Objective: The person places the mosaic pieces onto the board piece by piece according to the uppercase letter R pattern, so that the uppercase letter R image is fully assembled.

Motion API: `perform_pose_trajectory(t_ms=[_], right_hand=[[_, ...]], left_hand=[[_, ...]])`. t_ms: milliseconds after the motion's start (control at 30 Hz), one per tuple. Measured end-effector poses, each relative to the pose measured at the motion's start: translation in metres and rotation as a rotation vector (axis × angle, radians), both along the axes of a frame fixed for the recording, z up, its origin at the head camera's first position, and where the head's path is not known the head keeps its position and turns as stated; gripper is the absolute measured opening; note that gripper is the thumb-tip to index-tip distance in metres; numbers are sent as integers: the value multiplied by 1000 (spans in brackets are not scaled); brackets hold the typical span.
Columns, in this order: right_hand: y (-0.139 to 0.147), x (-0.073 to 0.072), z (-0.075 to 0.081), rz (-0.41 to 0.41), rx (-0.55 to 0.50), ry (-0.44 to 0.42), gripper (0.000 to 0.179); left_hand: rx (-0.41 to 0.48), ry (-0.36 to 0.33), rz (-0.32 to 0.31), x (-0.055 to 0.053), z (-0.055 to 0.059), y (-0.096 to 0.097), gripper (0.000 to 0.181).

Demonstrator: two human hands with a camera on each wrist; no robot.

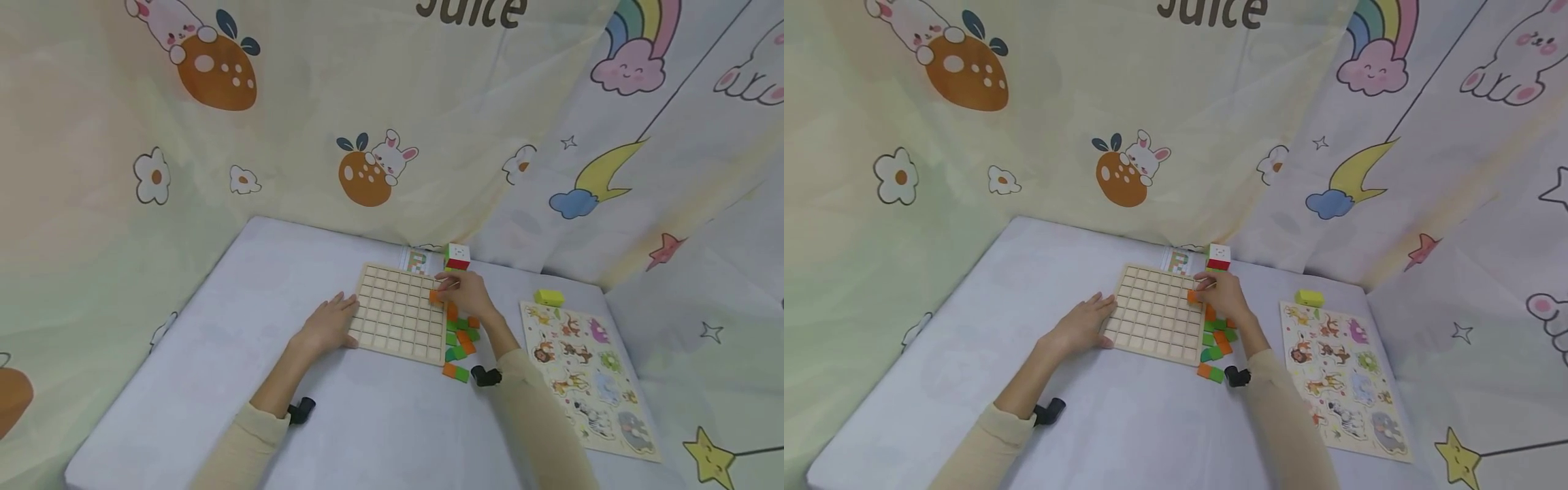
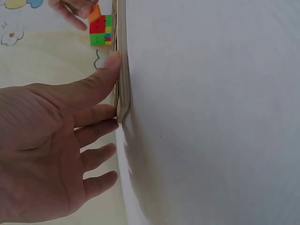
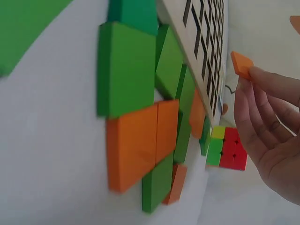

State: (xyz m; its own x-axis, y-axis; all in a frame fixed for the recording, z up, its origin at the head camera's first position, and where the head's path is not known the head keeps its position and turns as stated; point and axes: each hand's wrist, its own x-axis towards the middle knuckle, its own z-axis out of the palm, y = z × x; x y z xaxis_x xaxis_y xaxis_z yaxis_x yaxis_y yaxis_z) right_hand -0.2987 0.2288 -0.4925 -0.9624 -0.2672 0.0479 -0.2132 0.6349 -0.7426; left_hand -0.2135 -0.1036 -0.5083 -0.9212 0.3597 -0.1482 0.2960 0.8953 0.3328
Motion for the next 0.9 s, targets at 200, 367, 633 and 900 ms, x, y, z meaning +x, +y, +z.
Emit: perform_pose_trajectory(t_ms=[200, 367, 633, 900], right_hand=[[-14, -11, -3, 16, -57, -22, 38], [-25, -19, -8, 7, -109, -46, 37], [-42, -28, -14, -20, -148, -90, 38], [-56, -38, -17, -5, -102, -100, 37]], left_hand=[[10, 0, 7, 1, -2, 1, 96], [15, 12, 17, 2, -2, 3, 95], [1, -3, 27, 1, 0, 5, 95], [-7, -1, 23, 2, 1, 3, 95]])
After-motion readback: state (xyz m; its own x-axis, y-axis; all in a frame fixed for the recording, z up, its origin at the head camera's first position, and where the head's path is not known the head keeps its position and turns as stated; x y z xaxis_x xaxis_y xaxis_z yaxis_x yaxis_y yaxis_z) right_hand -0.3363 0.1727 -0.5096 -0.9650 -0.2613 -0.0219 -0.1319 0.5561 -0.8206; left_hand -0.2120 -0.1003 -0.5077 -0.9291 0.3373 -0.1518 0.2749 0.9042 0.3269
